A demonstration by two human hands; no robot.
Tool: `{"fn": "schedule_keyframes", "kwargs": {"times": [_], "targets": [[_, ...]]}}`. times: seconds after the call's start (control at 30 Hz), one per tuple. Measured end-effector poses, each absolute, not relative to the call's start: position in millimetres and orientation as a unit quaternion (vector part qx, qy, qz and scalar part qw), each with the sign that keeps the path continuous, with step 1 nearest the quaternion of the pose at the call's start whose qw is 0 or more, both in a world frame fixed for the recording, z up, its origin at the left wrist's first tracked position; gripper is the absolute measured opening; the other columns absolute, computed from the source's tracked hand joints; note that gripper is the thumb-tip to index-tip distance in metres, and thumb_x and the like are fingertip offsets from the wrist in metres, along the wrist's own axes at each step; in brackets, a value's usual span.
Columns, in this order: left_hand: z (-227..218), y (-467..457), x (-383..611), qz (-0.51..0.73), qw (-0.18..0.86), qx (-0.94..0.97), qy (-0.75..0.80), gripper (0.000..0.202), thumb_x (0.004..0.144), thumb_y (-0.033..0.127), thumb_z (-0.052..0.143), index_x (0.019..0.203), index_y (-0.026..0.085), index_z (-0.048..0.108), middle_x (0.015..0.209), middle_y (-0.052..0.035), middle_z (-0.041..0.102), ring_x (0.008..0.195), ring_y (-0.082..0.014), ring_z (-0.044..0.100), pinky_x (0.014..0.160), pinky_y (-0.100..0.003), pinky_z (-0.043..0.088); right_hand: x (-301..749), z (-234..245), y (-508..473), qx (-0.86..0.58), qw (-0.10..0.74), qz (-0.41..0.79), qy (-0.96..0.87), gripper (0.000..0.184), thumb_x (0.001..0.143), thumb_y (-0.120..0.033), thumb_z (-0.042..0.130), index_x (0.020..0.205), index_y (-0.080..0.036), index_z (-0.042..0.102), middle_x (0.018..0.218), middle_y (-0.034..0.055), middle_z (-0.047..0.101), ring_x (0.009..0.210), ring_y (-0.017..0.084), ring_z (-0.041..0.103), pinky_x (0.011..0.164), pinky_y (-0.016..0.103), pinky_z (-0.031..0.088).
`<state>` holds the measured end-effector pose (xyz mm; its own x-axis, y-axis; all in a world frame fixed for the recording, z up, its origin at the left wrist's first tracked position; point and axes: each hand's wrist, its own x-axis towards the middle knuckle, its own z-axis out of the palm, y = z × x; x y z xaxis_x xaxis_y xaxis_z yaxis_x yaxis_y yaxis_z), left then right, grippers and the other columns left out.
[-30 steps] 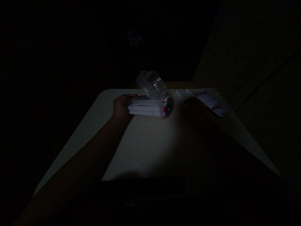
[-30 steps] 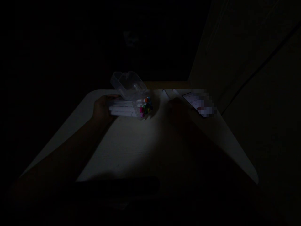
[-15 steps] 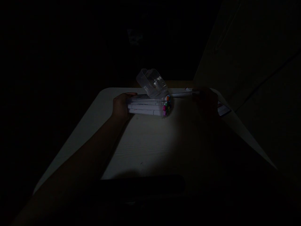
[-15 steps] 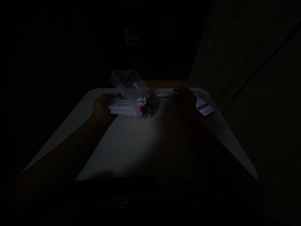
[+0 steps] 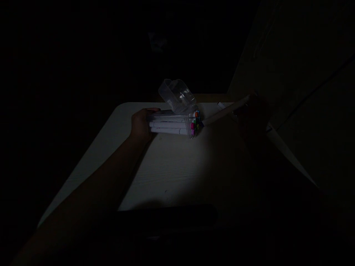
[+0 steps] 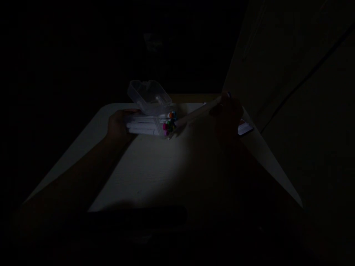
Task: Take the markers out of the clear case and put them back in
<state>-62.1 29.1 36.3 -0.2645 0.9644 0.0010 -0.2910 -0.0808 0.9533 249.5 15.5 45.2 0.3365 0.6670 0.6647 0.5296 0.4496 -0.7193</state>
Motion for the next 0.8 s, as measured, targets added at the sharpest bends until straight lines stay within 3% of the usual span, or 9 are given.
{"fn": "schedule_keyframes", "kwargs": {"times": [0.13,0.27,0.4,0.53,0.7,0.8], "targets": [[36.9,29.7,-62.5,0.64,0.491,0.356,0.472,0.02,0.058,0.023,0.055,0.072,0.014,0.066,0.079,-0.0091,0.07,0.069,-0.0196,0.062,0.06,-0.03,0.045,236.3,50.7,16.4,-0.612,0.669,0.07,-0.416,0.029,0.109,-0.023,0.031,0.108,-0.019,0.06,0.072,-0.0053,0.063,0.057,0.003,0.062,0.052,0.012,0.056],[33.7,32.7,-65.7,0.636,0.488,0.362,0.475,0.019,0.059,0.024,0.055,0.071,0.015,0.066,0.077,-0.0087,0.07,0.068,-0.0197,0.061,0.059,-0.03,0.044,221.5,55.4,-2.9,-0.506,0.72,0.152,-0.451,0.017,0.104,-0.035,0.044,0.102,-0.022,0.053,0.082,-0.0009,0.065,0.063,0.008,0.067,0.059,0.023,0.062],[33.4,32.7,-65.6,0.638,0.489,0.371,0.465,0.02,0.06,0.024,0.054,0.071,0.014,0.068,0.081,-0.009,0.07,0.07,-0.0201,0.063,0.061,-0.031,0.045,208.8,57.9,-34.0,-0.451,0.693,0.111,-0.551,0.032,0.097,-0.05,0.055,0.115,-0.025,0.048,0.106,0.0059,0.063,0.088,0.014,0.071,0.071,0.028,0.063],[39.2,28.7,-61.0,0.644,0.495,0.343,0.473,0.018,0.061,0.021,0.052,0.068,0.013,0.067,0.075,-0.0088,0.069,0.067,-0.0185,0.061,0.059,-0.03,0.044,196.3,54.1,-50.6,-0.446,0.682,0.085,-0.573,0.033,0.097,-0.05,0.056,0.117,-0.024,0.048,0.109,0.0072,0.063,0.088,0.014,0.07,0.078,0.031,0.062],[39.2,29.8,-61.0,0.637,0.499,0.35,0.472,0.02,0.061,0.022,0.053,0.072,0.013,0.067,0.073,-0.0075,0.068,0.064,-0.0175,0.06,0.057,-0.029,0.044,191.9,36.6,-42.4,-0.429,0.659,0.036,-0.617,0.044,0.093,-0.063,0.055,0.117,-0.026,0.055,0.114,0.0063,0.065,0.1,0.02,0.07,0.086,0.04,0.062],[35.1,33.6,-63.8,0.638,0.5,0.356,0.466,0.019,0.062,0.023,0.052,0.071,0.014,0.066,0.072,-0.0066,0.068,0.062,-0.017,0.06,0.056,-0.029,0.044,192.9,32.2,-39.0,-0.432,0.634,0.002,-0.642,0.043,0.094,-0.063,0.053,0.115,-0.027,0.06,0.112,0.0053,0.068,0.101,0.02,0.071,0.091,0.039,0.061]]}}
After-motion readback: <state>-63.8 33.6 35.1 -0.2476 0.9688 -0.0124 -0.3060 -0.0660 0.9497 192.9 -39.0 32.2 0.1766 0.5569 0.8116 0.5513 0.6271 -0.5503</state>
